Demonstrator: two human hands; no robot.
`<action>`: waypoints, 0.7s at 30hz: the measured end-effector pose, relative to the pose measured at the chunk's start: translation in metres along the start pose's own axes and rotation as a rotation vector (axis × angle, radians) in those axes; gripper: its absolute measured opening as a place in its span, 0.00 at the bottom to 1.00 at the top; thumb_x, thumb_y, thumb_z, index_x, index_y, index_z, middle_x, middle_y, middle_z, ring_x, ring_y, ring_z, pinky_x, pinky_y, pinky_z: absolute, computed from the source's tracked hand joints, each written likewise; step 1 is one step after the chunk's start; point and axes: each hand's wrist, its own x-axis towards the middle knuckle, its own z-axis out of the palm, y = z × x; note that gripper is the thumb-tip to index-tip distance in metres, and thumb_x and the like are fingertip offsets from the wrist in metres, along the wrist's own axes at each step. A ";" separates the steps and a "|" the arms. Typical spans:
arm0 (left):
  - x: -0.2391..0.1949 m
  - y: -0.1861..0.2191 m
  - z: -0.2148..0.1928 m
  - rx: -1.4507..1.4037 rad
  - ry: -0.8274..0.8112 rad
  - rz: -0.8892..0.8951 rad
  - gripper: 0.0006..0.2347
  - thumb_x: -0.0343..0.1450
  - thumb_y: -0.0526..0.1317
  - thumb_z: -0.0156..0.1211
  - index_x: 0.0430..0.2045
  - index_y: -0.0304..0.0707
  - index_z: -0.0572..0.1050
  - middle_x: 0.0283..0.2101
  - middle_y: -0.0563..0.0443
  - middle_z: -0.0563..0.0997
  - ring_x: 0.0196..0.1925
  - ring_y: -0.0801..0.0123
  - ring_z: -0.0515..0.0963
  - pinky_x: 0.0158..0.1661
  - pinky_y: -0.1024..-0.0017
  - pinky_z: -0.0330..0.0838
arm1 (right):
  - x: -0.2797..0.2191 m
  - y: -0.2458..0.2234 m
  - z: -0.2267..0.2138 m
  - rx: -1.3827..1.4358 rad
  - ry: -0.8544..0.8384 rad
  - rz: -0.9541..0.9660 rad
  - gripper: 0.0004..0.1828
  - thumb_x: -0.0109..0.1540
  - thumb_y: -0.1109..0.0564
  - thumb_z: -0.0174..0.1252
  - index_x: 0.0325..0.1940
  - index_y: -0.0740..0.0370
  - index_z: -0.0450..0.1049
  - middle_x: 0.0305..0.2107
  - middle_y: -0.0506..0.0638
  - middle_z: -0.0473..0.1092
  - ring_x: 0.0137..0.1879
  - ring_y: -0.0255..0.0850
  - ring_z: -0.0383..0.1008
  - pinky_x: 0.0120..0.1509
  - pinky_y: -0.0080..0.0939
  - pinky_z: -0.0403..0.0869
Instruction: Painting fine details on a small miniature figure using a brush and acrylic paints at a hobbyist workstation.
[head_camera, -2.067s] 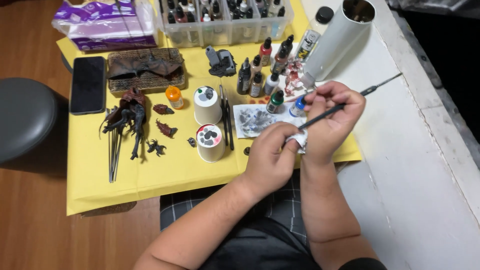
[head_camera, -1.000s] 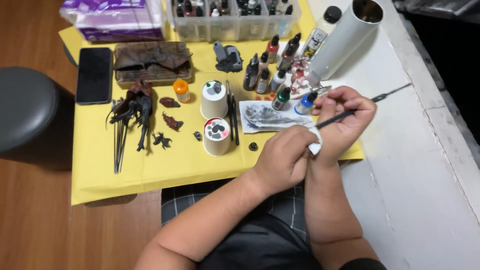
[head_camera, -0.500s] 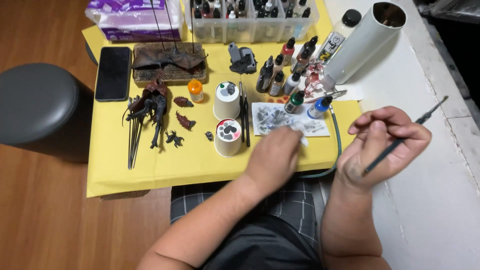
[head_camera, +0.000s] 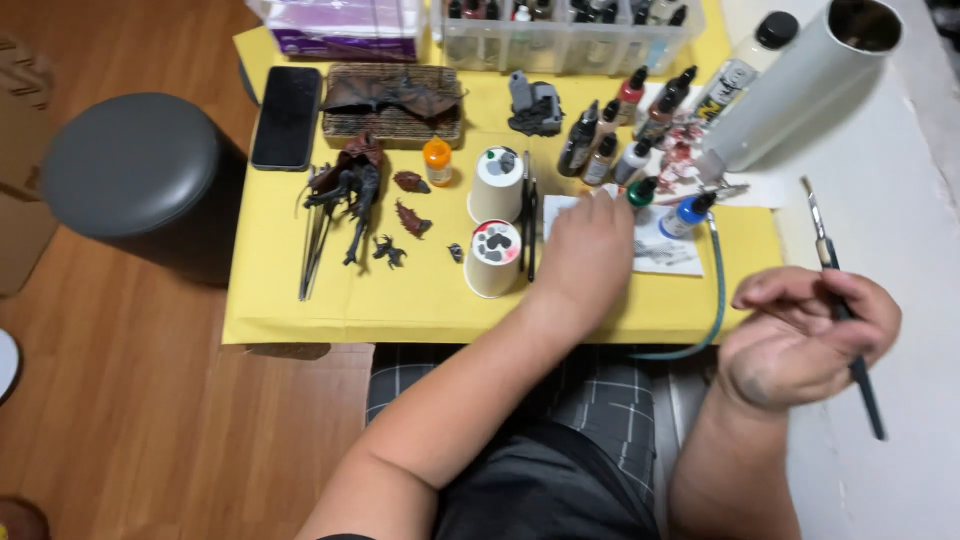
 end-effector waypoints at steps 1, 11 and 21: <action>-0.008 -0.004 -0.028 0.013 0.003 -0.008 0.06 0.64 0.32 0.53 0.32 0.38 0.73 0.31 0.45 0.75 0.33 0.52 0.75 0.29 0.58 0.69 | -0.003 0.001 -0.003 0.015 -0.005 0.004 0.27 0.76 0.35 0.38 0.54 0.63 0.60 0.19 0.61 0.59 0.24 0.51 0.64 0.28 0.44 0.67; -0.084 -0.081 -0.141 -0.664 0.188 0.212 0.06 0.75 0.36 0.57 0.32 0.31 0.78 0.31 0.44 0.81 0.31 0.56 0.80 0.32 0.63 0.71 | -0.029 0.027 0.012 0.085 -0.160 0.277 0.12 0.75 0.61 0.54 0.57 0.67 0.60 0.33 0.63 0.64 0.36 0.52 0.71 0.44 0.49 0.77; -0.034 -0.175 -0.123 -0.092 0.027 -0.226 0.15 0.64 0.38 0.69 0.41 0.34 0.74 0.40 0.43 0.76 0.41 0.47 0.72 0.41 0.56 0.68 | -0.012 0.053 0.101 0.281 -0.317 0.181 0.10 0.75 0.54 0.54 0.52 0.60 0.63 0.30 0.60 0.67 0.30 0.43 0.68 0.37 0.40 0.74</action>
